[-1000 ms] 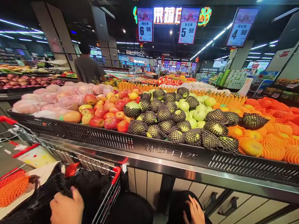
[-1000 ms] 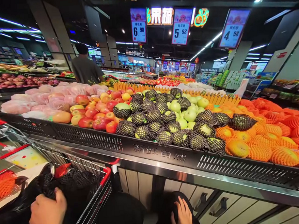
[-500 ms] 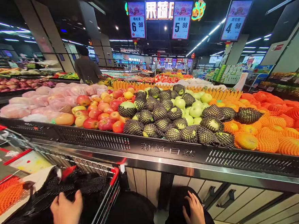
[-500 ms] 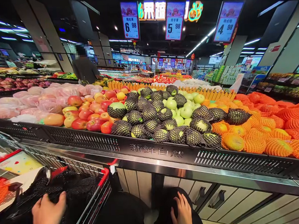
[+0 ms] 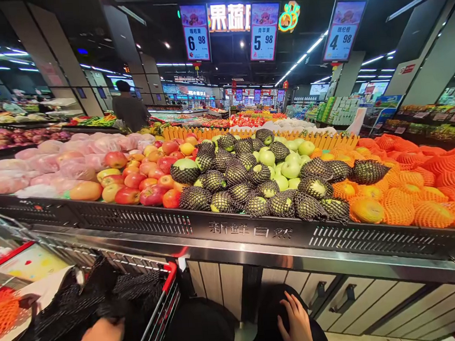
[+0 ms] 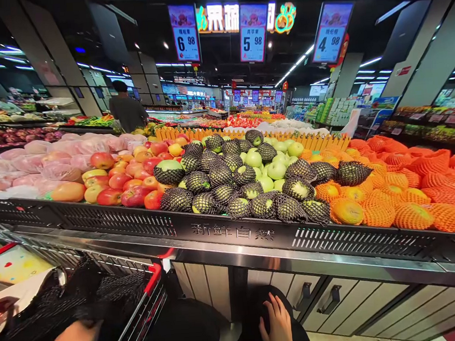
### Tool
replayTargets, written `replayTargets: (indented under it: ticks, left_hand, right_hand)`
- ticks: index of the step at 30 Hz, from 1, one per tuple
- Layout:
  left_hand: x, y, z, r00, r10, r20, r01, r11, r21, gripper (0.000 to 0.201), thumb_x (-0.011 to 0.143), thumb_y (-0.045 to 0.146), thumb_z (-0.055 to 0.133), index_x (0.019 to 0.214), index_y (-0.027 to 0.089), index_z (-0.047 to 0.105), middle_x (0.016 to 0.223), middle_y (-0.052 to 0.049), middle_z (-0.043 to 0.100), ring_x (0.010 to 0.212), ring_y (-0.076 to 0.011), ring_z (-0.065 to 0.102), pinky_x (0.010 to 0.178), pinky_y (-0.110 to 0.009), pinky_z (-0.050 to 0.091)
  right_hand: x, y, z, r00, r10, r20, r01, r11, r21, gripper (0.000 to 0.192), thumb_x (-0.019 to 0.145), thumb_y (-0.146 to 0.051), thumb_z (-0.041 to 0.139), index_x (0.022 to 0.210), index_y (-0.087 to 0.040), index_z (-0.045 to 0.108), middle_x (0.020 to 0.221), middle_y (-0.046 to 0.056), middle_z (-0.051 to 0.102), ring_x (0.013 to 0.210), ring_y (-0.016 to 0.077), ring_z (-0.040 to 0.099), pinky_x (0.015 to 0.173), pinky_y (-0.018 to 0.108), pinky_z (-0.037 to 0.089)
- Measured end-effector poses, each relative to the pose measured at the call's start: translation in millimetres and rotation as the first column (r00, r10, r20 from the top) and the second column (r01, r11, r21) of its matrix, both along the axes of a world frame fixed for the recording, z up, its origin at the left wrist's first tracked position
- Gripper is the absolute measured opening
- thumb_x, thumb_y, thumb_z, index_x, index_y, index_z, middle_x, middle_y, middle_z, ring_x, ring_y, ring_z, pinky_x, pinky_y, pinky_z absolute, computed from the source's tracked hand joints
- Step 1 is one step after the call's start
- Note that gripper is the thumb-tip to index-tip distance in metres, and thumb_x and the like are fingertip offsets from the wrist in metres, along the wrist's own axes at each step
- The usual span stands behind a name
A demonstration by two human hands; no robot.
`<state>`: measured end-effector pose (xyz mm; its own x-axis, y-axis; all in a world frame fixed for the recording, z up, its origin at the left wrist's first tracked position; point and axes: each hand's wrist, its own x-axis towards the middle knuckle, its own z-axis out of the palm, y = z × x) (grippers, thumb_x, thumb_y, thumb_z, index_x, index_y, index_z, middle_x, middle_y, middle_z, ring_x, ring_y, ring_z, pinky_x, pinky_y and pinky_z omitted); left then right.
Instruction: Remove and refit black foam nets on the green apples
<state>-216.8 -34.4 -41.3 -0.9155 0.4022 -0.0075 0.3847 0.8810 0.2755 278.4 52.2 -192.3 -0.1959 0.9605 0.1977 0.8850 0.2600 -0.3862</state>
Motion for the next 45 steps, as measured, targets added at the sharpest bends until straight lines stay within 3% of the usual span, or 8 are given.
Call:
replayTargets:
  ticks: [7,12,16,21,29,34,39,45]
  left_hand:
    - [24.2,-6.9,58.1,0.95,0.126,-0.285,-0.019,0.937,0.35,0.051,0.071,0.075,0.049,0.08,0.024,0.05,0.079,-0.005,0.059,0.071,-0.0299,0.062,0.048,-0.029,0.037]
    - [101.3,22.0,48.3,0.963,-0.267,-0.029,0.201,0.644,0.738,0.041,0.065,0.059,0.064,0.076,0.025,0.045,0.08,0.0,0.056,0.071,-0.0205,0.056,0.068,-0.032,0.045]
    - [190.0,41.6,12.5,0.466,-0.827,0.314,0.326,0.49,0.808,0.041,0.072,0.058,0.068,0.082,0.021,0.054,0.074,0.002,0.051,0.069,-0.0157,0.048,0.066,-0.028,0.041]
    - [241.3,45.7,-2.1,0.028,-0.879,0.476,0.548,0.412,0.728,0.026,0.075,0.036,0.07,0.087,0.019,0.055,0.073,0.003,0.048,0.07,-0.014,0.042,0.064,-0.026,0.031]
    - [226.6,42.6,6.9,0.008,-0.843,0.538,0.62,0.427,0.658,0.022,0.073,0.033,0.069,0.073,0.019,0.051,0.073,0.002,0.046,0.071,-0.015,0.041,0.067,-0.029,0.029]
    - [226.3,33.9,-1.5,-0.256,-0.799,0.545,0.114,0.535,0.837,0.03,0.061,0.036,0.074,0.063,0.019,0.05,0.075,0.0,0.048,0.074,-0.0164,0.042,0.07,-0.03,0.034]
    - [229.2,29.8,-9.5,-0.354,-0.731,0.583,-0.299,0.679,0.67,0.015,0.058,0.03,0.068,0.067,0.017,0.065,0.069,-0.002,0.054,0.071,-0.0178,0.048,0.081,-0.035,0.04]
    - [228.0,25.5,-34.3,-0.381,-0.724,0.575,-0.029,0.631,0.775,0.035,0.06,0.032,0.081,0.091,0.018,0.073,0.087,-0.004,0.066,0.09,-0.024,0.058,0.087,-0.036,0.042]
  right_hand:
    - [-2.3,0.6,7.3,0.992,-0.022,-0.123,0.017,0.999,-0.045,0.038,0.086,-0.034,0.056,0.117,-0.019,0.071,0.144,0.014,0.06,0.138,0.0384,0.05,0.111,0.058,0.043]
    - [-32.0,-8.5,51.3,0.854,0.008,-0.52,-0.121,0.976,-0.182,0.036,0.084,-0.038,0.062,0.115,-0.022,0.07,0.133,0.015,0.067,0.131,0.0365,0.056,0.113,0.057,0.041]
    - [-66.2,-23.1,96.6,0.485,-0.039,-0.873,-0.497,0.81,-0.312,0.056,0.084,-0.052,0.069,0.134,-0.027,0.059,0.134,0.012,0.065,0.116,0.0289,0.066,0.105,0.047,0.05]
    - [-74.5,-25.9,117.2,0.316,-0.137,-0.939,-0.522,0.802,-0.292,0.066,0.067,-0.053,0.086,0.124,-0.029,0.065,0.129,0.008,0.067,0.12,0.0293,0.063,0.102,0.042,0.052]
    - [-42.0,-15.2,99.9,0.381,-0.233,-0.895,-0.433,0.81,-0.395,0.051,0.057,-0.054,0.091,0.084,-0.02,0.064,0.057,-0.009,0.04,0.053,0.0087,0.04,0.049,0.022,0.043]
    - [-38.2,-15.6,106.3,0.345,-0.253,-0.904,-0.522,0.749,-0.409,0.051,0.061,-0.059,0.087,0.072,-0.021,0.055,0.055,-0.009,0.04,0.051,0.0082,0.035,0.047,0.022,0.036]
    - [-42.1,-20.0,136.3,0.055,-0.375,-0.925,-0.626,0.709,-0.324,0.038,0.067,-0.044,0.088,0.077,-0.021,0.059,0.072,-0.004,0.055,0.069,0.0114,0.049,0.069,0.024,0.041]
    - [-47.5,-21.9,142.3,-0.203,-0.438,-0.876,-0.659,0.723,-0.208,0.026,0.072,-0.04,0.081,0.08,-0.023,0.063,0.075,-0.001,0.059,0.071,0.0155,0.054,0.072,0.028,0.043]
